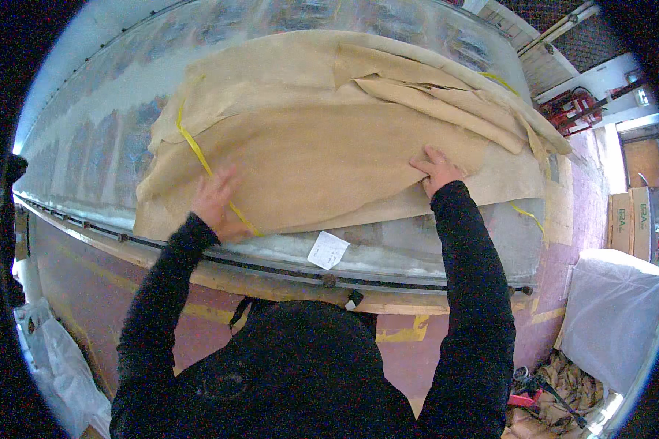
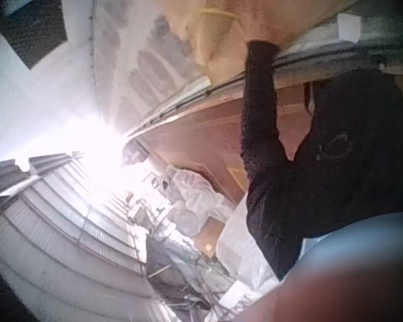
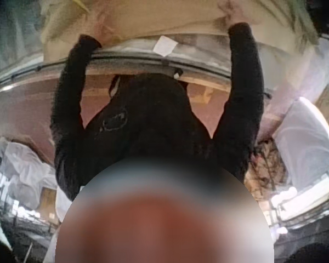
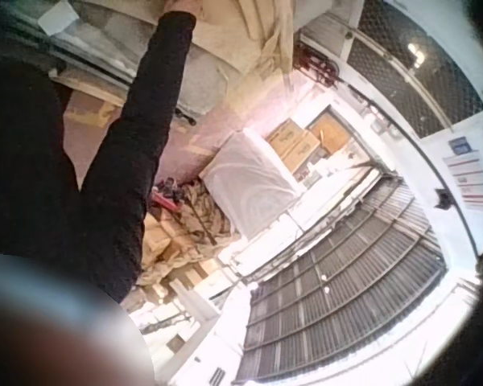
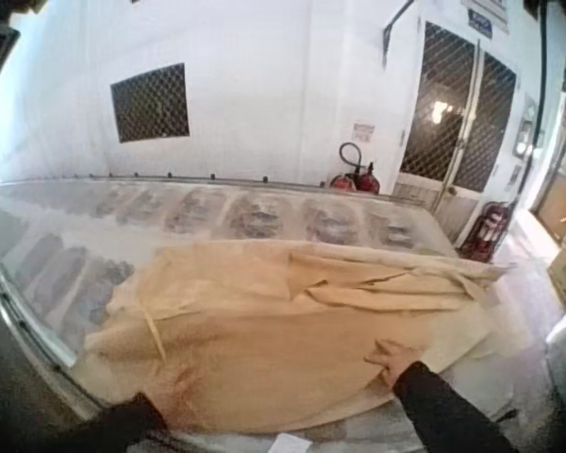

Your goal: The person selects a bundle of beige fabric from a pile, places it on a table, and uses a utility knife to cut a rectangular piece. They then fold the cut piece and tie it with a yellow string.

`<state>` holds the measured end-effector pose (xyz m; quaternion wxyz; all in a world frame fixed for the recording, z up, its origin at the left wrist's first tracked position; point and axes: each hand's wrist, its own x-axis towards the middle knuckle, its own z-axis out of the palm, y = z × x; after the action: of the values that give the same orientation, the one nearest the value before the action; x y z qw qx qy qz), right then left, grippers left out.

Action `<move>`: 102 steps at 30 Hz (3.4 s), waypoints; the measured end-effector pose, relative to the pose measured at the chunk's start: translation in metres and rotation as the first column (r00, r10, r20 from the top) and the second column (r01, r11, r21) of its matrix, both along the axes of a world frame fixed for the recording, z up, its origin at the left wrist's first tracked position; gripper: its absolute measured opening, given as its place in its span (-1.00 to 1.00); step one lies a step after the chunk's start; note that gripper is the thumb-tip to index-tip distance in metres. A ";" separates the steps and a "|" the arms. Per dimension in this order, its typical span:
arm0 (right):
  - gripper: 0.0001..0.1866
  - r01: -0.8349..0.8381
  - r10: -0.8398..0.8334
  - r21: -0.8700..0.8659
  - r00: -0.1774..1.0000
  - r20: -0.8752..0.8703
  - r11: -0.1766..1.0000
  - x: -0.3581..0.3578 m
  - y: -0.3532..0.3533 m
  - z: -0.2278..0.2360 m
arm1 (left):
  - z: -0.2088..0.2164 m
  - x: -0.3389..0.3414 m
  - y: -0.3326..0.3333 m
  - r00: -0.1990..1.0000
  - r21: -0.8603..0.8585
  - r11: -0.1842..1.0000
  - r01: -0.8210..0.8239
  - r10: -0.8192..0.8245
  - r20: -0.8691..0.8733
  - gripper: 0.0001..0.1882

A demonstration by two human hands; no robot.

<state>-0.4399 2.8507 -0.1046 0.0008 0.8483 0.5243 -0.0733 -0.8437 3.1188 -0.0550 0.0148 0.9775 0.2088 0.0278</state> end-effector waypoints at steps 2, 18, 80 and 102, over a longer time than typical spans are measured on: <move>-0.43 0.002 -0.004 0.043 0.999 0.054 0.999 0.004 0.007 0.005 | -0.012 0.004 -0.024 0.995 -0.048 0.998 0.034 -0.029 0.099 -0.29; -0.61 0.110 -0.092 0.051 0.956 -0.277 0.993 -0.231 0.011 0.005 | -0.023 0.042 -0.034 0.976 -0.217 0.953 -0.211 0.219 0.010 -0.63; -0.83 0.601 -0.004 0.576 0.693 -0.721 0.554 0.020 -0.239 0.035 | 0.016 -0.038 -0.375 0.911 -0.661 0.748 -0.062 0.313 0.268 -0.79; -0.46 -0.353 0.452 0.389 0.869 -0.200 0.851 -0.498 0.430 -0.007 | -0.093 -0.151 -0.253 0.893 -0.912 0.188 0.364 0.207 0.399 -0.73</move>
<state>-0.9377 3.2803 -0.1115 -0.2053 0.6856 0.6911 -0.1007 -0.9946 2.8659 -0.1478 0.6802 0.7158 0.1161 0.1071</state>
